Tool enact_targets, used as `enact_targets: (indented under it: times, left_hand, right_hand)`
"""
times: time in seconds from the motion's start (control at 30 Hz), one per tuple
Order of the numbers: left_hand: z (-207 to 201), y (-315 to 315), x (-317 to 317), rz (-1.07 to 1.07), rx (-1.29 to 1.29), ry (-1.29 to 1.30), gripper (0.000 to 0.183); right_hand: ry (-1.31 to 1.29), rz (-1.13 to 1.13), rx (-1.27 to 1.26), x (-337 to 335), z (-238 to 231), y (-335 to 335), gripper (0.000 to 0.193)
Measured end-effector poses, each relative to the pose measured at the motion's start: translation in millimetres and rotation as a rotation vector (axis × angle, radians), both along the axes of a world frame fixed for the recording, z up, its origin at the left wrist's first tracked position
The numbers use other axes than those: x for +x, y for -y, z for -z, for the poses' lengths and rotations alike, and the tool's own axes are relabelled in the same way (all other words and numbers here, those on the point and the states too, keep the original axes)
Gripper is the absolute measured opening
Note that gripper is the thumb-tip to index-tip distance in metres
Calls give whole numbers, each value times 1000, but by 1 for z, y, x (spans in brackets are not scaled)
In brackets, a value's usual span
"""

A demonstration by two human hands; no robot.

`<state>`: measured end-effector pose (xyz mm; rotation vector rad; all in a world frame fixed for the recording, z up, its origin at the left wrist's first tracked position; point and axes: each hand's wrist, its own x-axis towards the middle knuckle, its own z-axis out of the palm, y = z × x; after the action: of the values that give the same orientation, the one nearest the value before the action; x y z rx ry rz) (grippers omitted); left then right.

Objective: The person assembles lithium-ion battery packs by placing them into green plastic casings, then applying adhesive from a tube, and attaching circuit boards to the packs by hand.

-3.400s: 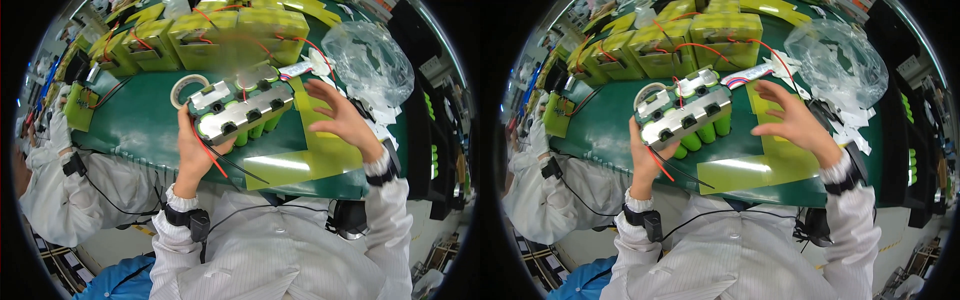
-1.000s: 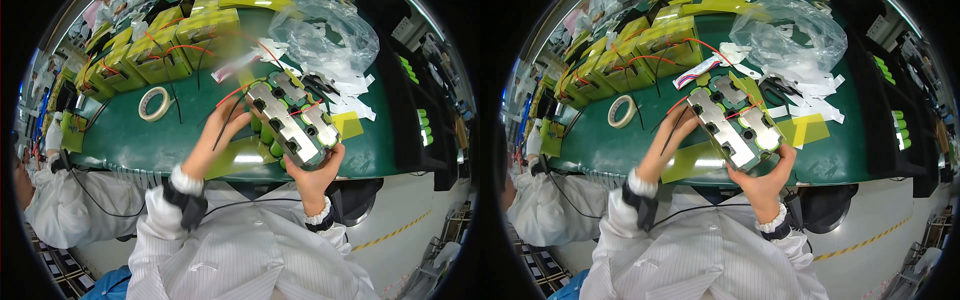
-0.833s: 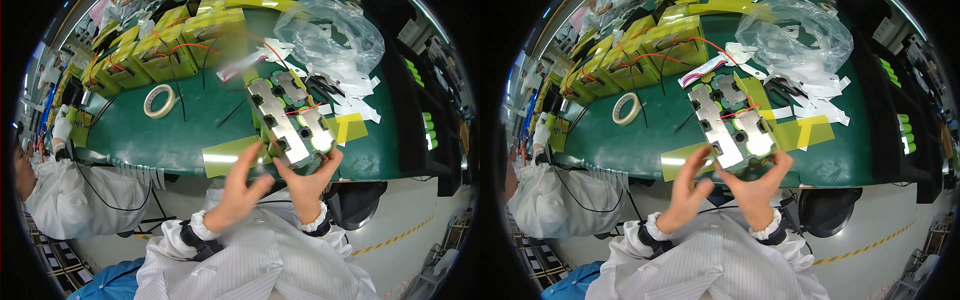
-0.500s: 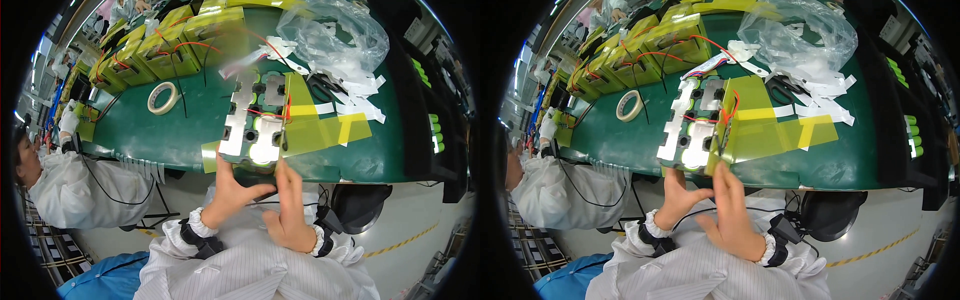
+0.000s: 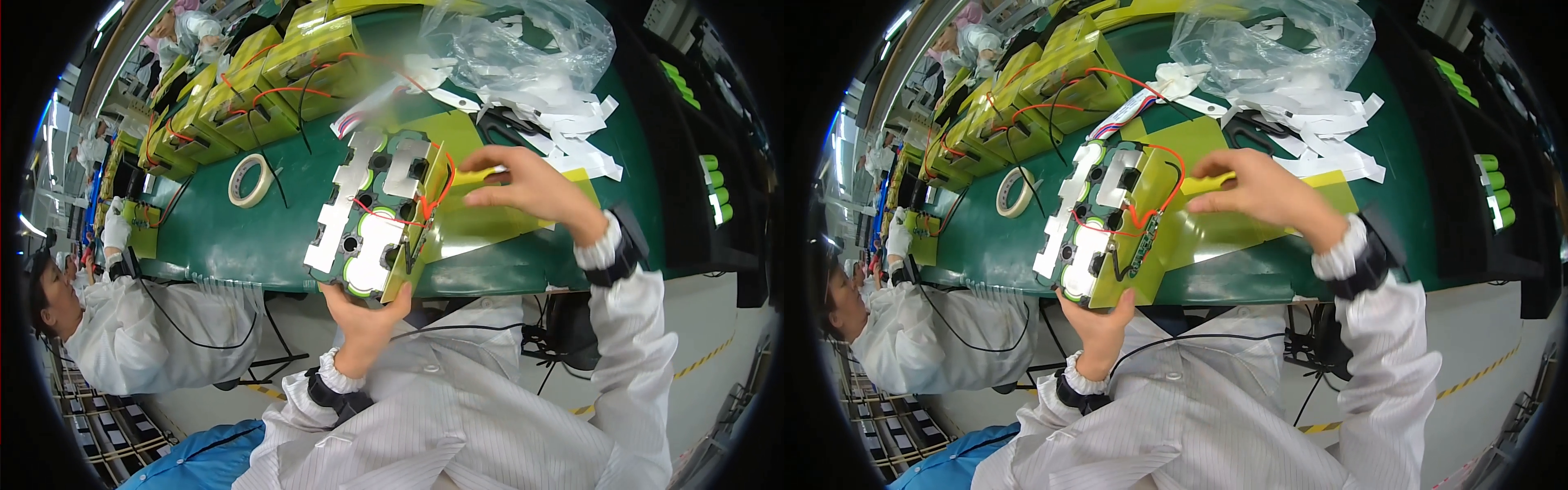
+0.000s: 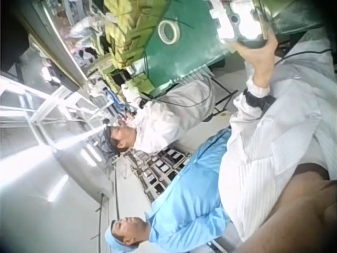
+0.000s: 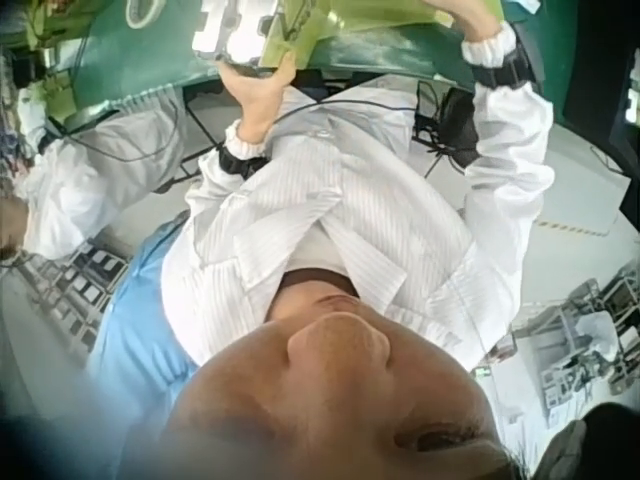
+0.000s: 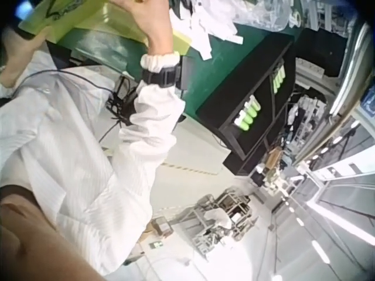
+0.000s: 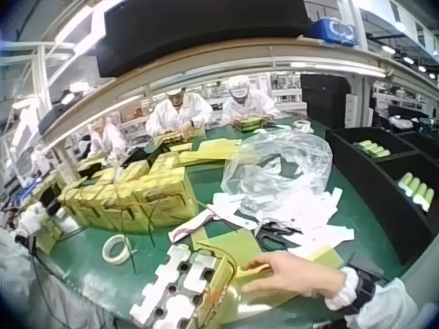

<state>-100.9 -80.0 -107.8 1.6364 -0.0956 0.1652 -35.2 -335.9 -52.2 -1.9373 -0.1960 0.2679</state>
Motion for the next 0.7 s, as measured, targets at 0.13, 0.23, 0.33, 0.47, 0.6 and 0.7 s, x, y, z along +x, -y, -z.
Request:
enact_targets:
  times: [0.13, 0.23, 0.33, 0.47, 0.6, 0.7]
  left_hand:
    - [9, -7, 0, -25, 101, 50, 80]
    - [14, -10, 0, -18, 138, 123, 82]
    - [28, -23, 3, 49, 252, 187, 82]
    - [23, -27, 4, 48, 191, 175, 76]
    - [31, -42, 5, 74, 320, 243, 77]
    - [18, -34, 8, 40, 143, 216, 78]
  right_hand:
    - [-55, -352, 128, 23, 25, -6, 64]
    - [-9, -425, 299, 37, 30, -16, 88]
    - [-69, -614, 472, 54, 19, -27, 107]
    - [-186, -732, 300, 65, 7, -31, 106]
    - [0, -671, 102, 70, -5, -37, 87]
    - [269, -663, 74, 74, -2, -44, 79]
